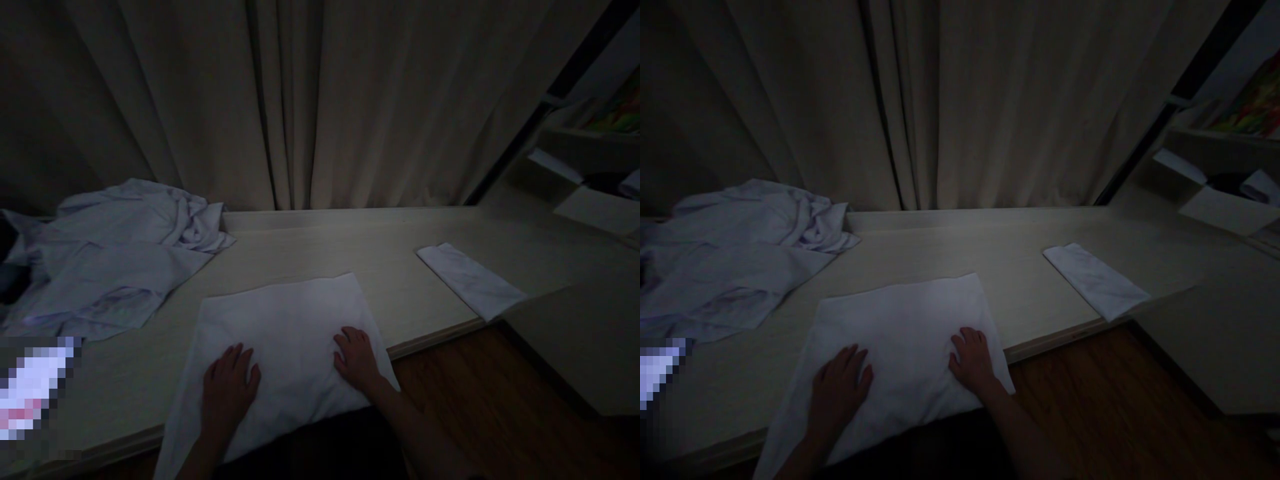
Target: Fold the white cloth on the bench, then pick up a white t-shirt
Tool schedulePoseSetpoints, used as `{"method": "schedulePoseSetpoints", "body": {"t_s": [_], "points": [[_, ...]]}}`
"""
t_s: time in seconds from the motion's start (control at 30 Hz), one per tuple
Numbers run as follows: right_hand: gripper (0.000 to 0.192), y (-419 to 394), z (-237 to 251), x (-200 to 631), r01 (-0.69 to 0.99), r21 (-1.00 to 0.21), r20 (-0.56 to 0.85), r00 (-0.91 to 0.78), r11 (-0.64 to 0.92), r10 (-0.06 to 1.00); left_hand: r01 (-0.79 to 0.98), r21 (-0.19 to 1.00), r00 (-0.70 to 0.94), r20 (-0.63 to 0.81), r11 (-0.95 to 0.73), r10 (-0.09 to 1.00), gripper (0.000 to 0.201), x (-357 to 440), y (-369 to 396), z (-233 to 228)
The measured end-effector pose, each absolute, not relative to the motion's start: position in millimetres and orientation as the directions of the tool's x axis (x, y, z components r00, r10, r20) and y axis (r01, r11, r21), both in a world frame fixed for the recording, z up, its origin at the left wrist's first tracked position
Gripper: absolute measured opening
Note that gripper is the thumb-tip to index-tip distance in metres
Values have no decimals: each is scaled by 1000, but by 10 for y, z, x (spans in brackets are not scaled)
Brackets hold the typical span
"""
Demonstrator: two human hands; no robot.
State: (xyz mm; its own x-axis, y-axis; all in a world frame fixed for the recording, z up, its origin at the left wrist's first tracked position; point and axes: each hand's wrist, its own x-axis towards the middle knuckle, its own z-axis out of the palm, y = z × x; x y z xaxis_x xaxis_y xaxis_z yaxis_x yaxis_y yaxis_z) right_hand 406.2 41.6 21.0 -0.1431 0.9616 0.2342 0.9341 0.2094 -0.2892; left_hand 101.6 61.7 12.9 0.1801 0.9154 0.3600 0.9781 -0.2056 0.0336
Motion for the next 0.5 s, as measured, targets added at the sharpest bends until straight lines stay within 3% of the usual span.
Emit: {"method": "schedulePoseSetpoints", "body": {"t_s": [0.5], "points": [[36, 418, 182, 4075, 920, -322, 278, -134, 224, 951, 972, -8, 219, 401, -235, 890, 37, 1002, 612, 66]]}}
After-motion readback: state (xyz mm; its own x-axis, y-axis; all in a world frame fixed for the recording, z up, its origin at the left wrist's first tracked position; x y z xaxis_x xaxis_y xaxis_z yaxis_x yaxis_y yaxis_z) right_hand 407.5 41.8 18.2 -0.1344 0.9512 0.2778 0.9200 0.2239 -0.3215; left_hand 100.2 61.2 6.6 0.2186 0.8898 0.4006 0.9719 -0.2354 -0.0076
